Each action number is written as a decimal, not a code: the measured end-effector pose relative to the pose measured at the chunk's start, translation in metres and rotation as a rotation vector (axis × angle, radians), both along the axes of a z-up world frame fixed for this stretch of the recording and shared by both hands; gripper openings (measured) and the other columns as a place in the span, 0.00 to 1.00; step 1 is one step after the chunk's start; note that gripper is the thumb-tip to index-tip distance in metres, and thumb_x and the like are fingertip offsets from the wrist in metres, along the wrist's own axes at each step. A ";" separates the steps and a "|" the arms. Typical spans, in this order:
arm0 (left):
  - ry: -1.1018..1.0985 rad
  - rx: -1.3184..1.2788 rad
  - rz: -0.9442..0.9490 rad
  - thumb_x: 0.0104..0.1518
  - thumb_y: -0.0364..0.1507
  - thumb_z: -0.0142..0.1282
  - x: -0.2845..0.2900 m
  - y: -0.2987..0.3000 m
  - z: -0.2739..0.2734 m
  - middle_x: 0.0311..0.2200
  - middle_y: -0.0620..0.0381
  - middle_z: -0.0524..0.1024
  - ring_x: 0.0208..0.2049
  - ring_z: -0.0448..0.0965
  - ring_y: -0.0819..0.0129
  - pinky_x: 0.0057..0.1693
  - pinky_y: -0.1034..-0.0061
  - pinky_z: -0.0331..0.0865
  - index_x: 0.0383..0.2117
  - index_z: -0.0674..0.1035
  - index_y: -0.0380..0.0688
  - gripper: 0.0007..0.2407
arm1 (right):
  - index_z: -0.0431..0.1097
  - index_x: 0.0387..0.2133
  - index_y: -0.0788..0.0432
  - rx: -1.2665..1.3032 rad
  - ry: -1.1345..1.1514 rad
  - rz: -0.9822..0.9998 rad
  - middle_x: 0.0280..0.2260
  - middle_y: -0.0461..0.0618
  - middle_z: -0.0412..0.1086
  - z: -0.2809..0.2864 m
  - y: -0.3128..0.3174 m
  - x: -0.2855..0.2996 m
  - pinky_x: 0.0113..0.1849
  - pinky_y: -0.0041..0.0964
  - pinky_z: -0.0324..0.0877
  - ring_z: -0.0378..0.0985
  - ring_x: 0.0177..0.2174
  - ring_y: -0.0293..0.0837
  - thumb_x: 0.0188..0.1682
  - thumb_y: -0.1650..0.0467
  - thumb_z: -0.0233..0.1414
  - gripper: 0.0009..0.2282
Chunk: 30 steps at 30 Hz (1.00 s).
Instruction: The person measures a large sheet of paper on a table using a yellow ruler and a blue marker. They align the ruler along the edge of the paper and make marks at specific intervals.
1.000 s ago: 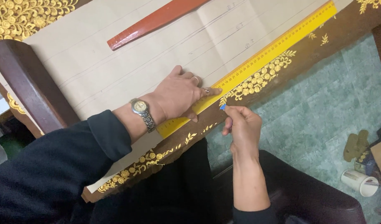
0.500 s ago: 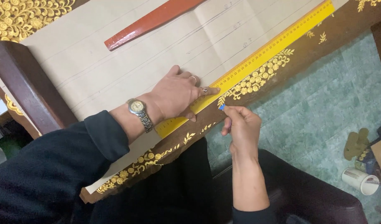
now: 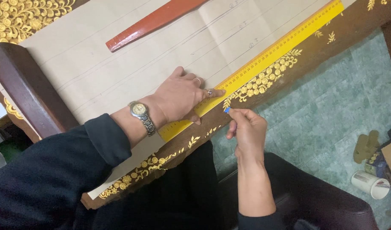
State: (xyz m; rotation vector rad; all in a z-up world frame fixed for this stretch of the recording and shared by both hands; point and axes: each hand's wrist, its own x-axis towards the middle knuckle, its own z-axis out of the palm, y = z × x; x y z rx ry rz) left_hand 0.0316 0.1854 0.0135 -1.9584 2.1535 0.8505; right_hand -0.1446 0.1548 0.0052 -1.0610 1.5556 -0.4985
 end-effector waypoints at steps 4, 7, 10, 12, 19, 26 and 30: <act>-0.007 -0.011 -0.009 0.37 0.46 0.67 0.000 0.000 0.000 0.40 0.56 0.79 0.44 0.77 0.65 0.54 0.64 0.58 0.60 0.65 0.73 0.37 | 0.72 0.30 0.71 0.002 -0.017 -0.016 0.08 0.47 0.56 -0.002 0.000 0.001 0.16 0.25 0.59 0.63 0.07 0.38 0.41 0.76 0.53 0.07; -0.017 -0.004 -0.026 0.39 0.46 0.66 -0.001 -0.002 -0.001 0.40 0.56 0.79 0.44 0.77 0.64 0.55 0.64 0.58 0.61 0.65 0.73 0.36 | 0.71 0.30 0.71 0.005 -0.010 -0.019 0.09 0.48 0.57 -0.001 -0.002 0.003 0.16 0.26 0.60 0.64 0.07 0.39 0.41 0.77 0.52 0.07; -0.026 -0.018 -0.028 0.44 0.45 0.63 -0.002 -0.002 -0.005 0.40 0.57 0.78 0.44 0.77 0.65 0.53 0.65 0.58 0.60 0.65 0.74 0.32 | 0.72 0.29 0.70 -0.010 0.002 -0.017 0.08 0.49 0.57 -0.003 -0.003 0.006 0.15 0.27 0.60 0.63 0.07 0.40 0.41 0.76 0.53 0.06; -0.047 -0.015 -0.035 0.46 0.43 0.62 -0.002 -0.002 -0.007 0.40 0.57 0.79 0.44 0.77 0.65 0.53 0.65 0.58 0.59 0.66 0.74 0.29 | 0.72 0.29 0.70 -0.006 -0.002 -0.019 0.08 0.49 0.58 -0.004 -0.004 0.009 0.15 0.27 0.60 0.63 0.07 0.39 0.41 0.76 0.53 0.06; -0.088 -0.085 -0.098 0.44 0.43 0.64 -0.004 -0.003 -0.019 0.39 0.59 0.79 0.42 0.77 0.65 0.51 0.64 0.59 0.56 0.71 0.72 0.27 | 0.72 0.28 0.70 -0.025 0.001 -0.009 0.08 0.50 0.58 -0.021 -0.008 0.008 0.14 0.27 0.59 0.63 0.06 0.40 0.41 0.76 0.52 0.06; -0.098 -0.051 -0.097 0.45 0.43 0.62 -0.001 -0.001 0.004 0.35 0.59 0.79 0.39 0.78 0.65 0.50 0.65 0.59 0.49 0.76 0.70 0.21 | 0.72 0.26 0.68 -0.038 0.001 -0.026 0.07 0.51 0.58 -0.023 -0.010 0.010 0.14 0.27 0.58 0.63 0.05 0.41 0.40 0.75 0.53 0.05; -0.114 0.056 -0.093 0.46 0.39 0.63 -0.002 -0.002 0.006 0.39 0.58 0.80 0.43 0.78 0.64 0.52 0.65 0.59 0.57 0.67 0.78 0.28 | 0.72 0.26 0.67 -0.038 0.014 -0.027 0.07 0.51 0.58 -0.017 -0.011 0.013 0.14 0.27 0.58 0.63 0.05 0.42 0.40 0.75 0.53 0.05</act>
